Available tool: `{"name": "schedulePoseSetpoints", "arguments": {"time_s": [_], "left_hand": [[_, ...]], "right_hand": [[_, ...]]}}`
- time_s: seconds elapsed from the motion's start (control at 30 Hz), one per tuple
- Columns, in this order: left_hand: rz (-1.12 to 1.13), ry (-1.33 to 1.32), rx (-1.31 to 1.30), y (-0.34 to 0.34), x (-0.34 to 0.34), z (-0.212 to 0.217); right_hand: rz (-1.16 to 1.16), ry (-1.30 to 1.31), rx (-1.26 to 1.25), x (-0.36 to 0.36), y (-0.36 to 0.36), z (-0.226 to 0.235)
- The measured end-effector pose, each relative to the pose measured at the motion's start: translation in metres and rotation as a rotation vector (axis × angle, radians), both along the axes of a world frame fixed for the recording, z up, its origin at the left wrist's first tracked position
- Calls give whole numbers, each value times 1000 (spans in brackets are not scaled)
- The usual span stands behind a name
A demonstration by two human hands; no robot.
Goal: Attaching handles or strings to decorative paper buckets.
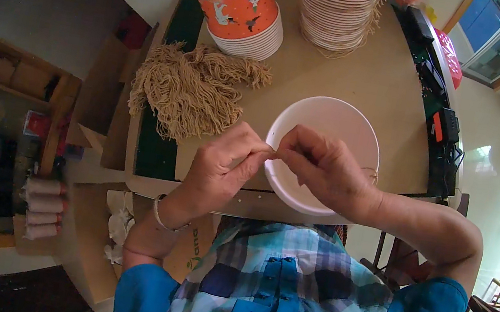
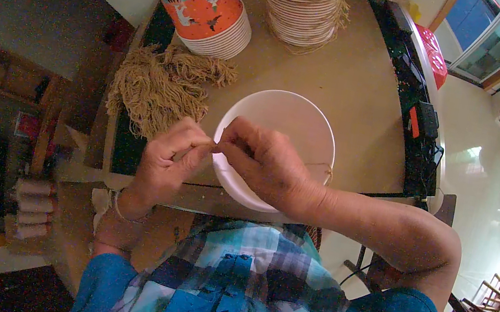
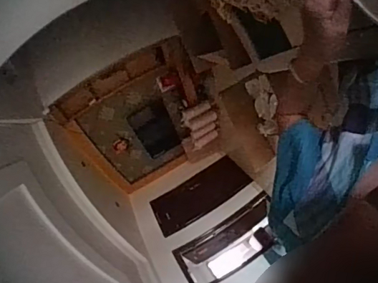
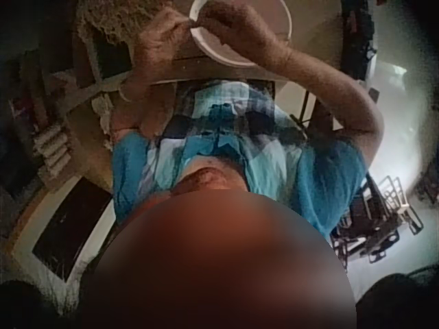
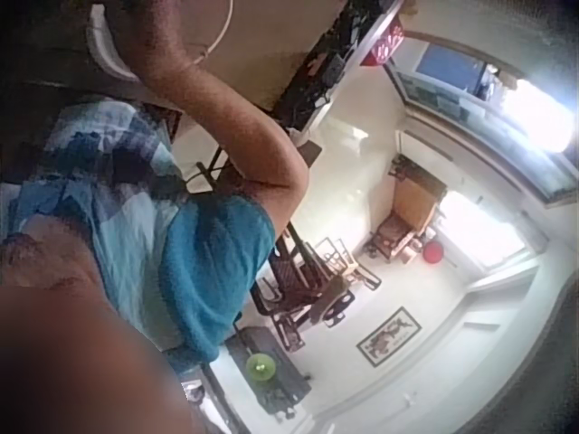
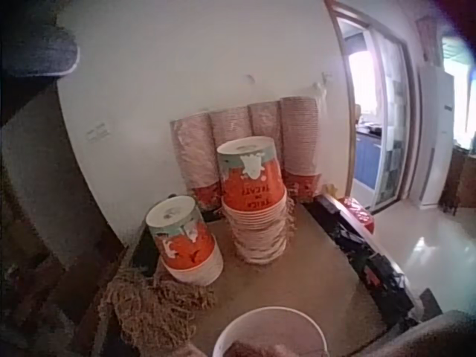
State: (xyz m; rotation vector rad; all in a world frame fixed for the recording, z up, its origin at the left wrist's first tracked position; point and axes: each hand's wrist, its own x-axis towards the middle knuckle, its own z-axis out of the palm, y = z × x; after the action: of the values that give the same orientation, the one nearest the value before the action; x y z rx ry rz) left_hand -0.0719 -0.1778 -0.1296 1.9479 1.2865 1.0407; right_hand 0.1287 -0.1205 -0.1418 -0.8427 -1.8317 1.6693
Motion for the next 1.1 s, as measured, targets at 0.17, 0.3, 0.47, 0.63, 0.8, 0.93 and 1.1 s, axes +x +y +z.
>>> {"name": "schedulePoseSetpoints", "arguments": {"time_s": [0.17,0.3,0.47,0.63,0.8,0.93,1.1], "left_hand": [[43,17,-2,2,-1,-5],[74,22,16,3,3,-4],[81,73,36,5,2,-5],[79,101,56,7,2,-5],[94,78,60,9,2,-8],[122,82,108,11,-3,-8],[236,-4,44,17,-12,-27]], "right_hand": [[-14,-112,95,2,1,3],[-19,-73,196,1,1,-1],[-49,-104,427,1,3,-5],[71,-69,816,5,9,-7],[4,-199,447,0,6,0],[-47,-63,181,-2,18,-21],[-34,-193,-351,-2,24,-4]]}}
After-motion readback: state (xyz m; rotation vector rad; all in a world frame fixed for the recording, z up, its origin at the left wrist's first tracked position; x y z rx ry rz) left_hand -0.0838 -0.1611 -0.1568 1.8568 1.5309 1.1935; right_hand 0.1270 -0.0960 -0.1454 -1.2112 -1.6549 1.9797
